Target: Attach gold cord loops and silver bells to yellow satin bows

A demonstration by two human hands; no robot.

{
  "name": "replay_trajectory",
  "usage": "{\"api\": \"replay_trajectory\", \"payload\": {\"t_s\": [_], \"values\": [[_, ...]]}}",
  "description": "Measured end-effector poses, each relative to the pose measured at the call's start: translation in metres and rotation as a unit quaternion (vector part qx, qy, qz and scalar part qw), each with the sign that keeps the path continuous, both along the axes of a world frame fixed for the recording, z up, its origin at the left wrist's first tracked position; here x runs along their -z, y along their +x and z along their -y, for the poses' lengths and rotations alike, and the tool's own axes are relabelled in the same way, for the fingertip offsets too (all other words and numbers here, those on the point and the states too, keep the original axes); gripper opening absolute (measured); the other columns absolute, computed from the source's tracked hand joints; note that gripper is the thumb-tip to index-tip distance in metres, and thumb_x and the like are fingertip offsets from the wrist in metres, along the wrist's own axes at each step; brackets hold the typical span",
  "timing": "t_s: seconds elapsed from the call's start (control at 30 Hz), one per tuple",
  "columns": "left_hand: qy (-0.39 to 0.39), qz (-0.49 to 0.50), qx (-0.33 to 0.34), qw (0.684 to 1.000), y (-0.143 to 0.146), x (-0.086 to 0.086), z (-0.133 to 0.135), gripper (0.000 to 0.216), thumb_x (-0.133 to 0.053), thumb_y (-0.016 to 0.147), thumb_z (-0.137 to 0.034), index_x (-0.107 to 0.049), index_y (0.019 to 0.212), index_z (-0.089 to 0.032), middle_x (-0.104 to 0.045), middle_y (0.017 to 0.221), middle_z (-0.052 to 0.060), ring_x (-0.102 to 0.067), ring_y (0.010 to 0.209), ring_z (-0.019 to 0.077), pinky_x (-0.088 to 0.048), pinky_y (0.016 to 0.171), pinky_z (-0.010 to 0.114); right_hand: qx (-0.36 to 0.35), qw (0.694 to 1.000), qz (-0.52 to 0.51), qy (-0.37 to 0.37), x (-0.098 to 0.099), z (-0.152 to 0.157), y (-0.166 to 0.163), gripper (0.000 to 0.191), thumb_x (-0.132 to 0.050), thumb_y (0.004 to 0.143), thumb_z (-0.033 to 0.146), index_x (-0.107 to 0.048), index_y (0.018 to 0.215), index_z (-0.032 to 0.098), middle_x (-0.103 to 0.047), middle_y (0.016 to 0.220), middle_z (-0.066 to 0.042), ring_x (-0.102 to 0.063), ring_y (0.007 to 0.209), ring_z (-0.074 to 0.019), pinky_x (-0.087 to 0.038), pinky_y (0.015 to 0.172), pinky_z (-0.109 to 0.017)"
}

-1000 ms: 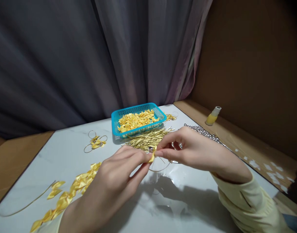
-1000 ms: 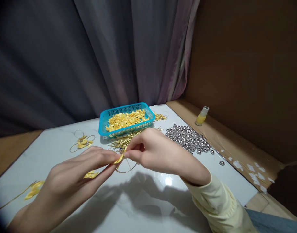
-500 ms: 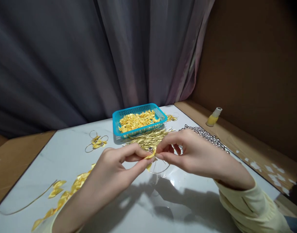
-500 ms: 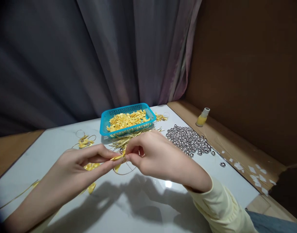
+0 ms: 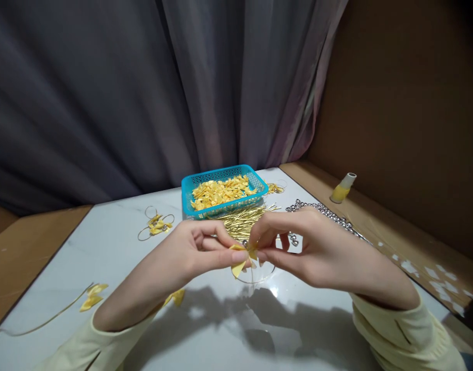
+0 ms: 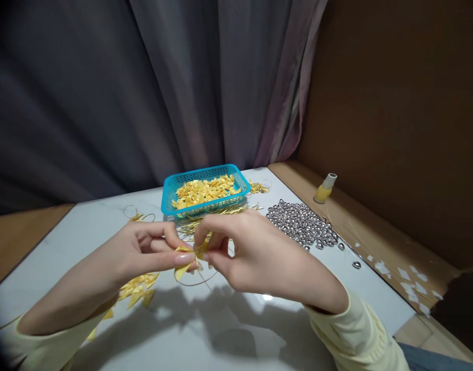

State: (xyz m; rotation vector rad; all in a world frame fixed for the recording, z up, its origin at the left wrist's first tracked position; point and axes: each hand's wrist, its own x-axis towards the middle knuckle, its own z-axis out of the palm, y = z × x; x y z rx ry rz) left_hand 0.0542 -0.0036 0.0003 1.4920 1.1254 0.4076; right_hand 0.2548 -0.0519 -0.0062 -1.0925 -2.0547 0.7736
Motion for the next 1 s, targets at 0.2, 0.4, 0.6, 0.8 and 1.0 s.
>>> {"api": "replay_trajectory", "payload": {"t_s": [0.2, 0.4, 0.6, 0.8, 1.0], "values": [[0.022, -0.002, 0.007, 1.0, -0.001, 0.0043, 0.0018, 0.015, -0.081, 0.061, -0.021, -0.066, 0.064, -0.018, -0.066, 0.058, -0.003, -0.057, 0.059, 0.0116, -0.037, 0.054, 0.019, -0.004, 0.998, 0.008, -0.056, -0.0056, -0.0022, 0.0012, 0.009, -0.058, 0.081, 0.009, -0.065, 0.079, 0.016, -0.068, 0.07, 0.001, -0.06, 0.061, -0.0092, -0.046, 0.058, -0.021], [0.055, -0.02, 0.046, 0.997, -0.0008, 0.0067, 0.0025, 0.019, -0.079, 0.066, -0.032, -0.067, 0.064, -0.017, -0.07, 0.062, 0.001, -0.06, 0.061, 0.0129, -0.039, 0.052, 0.019, -0.017, 0.995, 0.024, -0.093, -0.0073, -0.0052, 0.0013, 0.005, -0.061, 0.083, 0.015, -0.065, 0.08, 0.015, -0.067, 0.068, 0.001, -0.059, 0.061, -0.0094, -0.044, 0.058, -0.021], [0.089, -0.013, 0.054, 0.994, -0.002, 0.007, 0.0035, 0.015, -0.077, 0.07, -0.03, -0.069, 0.064, -0.019, -0.071, 0.064, -0.001, -0.062, 0.061, 0.0117, -0.043, 0.054, 0.018, 0.025, 0.993, 0.027, -0.108, -0.0053, -0.0051, 0.0023, 0.016, -0.064, 0.084, 0.028, -0.061, 0.072, 0.017, -0.064, 0.064, 0.002, -0.056, 0.057, -0.0096, -0.041, 0.052, -0.021], [0.095, -0.008, 0.02, 0.995, -0.001, 0.0036, 0.0026, 0.016, -0.079, 0.068, -0.028, -0.066, 0.062, -0.02, -0.072, 0.067, -0.002, -0.066, 0.067, 0.0136, -0.047, 0.057, 0.019, 0.087, 0.995, 0.036, -0.045, -0.0017, -0.009, 0.0073, 0.031, -0.05, 0.092, 0.04, -0.061, 0.076, 0.017, -0.065, 0.073, -0.002, -0.057, 0.066, -0.0122, -0.041, 0.057, -0.024], [0.165, -0.021, 0.027, 0.986, -0.0019, 0.0039, 0.0029, 0.02, -0.074, 0.073, -0.034, -0.065, 0.064, -0.019, -0.075, 0.073, 0.001, -0.068, 0.075, 0.0182, -0.05, 0.066, 0.025, 0.037, 0.994, -0.051, -0.091, -0.0002, -0.0055, 0.0009, 0.021, -0.065, 0.083, 0.034, -0.05, 0.088, 0.019, -0.064, 0.084, -0.001, -0.06, 0.075, -0.0127, -0.045, 0.063, -0.023]]}}
